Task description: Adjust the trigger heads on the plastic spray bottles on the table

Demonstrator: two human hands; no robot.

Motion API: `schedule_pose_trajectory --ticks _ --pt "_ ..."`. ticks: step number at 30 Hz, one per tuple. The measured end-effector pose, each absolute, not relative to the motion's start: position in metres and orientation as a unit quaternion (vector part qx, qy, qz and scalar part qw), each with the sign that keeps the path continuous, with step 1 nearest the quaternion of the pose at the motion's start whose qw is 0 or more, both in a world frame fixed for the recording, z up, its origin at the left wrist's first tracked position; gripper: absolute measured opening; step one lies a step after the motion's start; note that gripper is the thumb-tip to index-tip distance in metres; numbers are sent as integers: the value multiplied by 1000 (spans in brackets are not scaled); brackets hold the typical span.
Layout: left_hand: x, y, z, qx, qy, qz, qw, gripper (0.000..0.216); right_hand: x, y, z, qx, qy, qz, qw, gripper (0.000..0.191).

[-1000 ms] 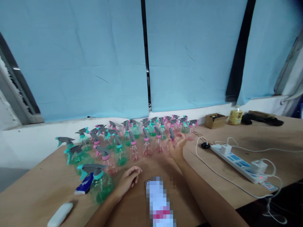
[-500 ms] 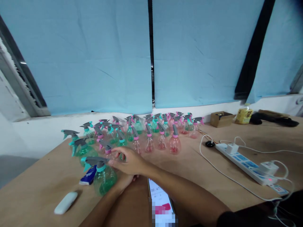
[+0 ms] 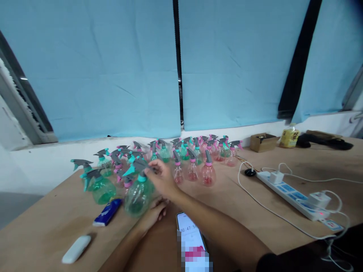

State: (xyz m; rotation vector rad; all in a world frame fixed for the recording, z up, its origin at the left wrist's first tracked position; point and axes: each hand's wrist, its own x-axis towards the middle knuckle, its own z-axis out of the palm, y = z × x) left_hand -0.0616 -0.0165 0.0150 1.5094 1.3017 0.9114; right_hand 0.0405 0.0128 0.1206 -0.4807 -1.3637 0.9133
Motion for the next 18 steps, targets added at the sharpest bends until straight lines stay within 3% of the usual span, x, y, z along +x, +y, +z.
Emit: schedule_pose_trajectory --ticks 4,11,18 --pt "-66 -14 14 605 520 369 477 37 79 36 121 -196 -520 463 690 29" --pt "-70 -11 15 585 499 401 497 29 128 61 79 -253 -601 341 677 24" --pt "-70 -11 15 598 505 384 491 32 132 81 42 -253 -641 326 648 18"
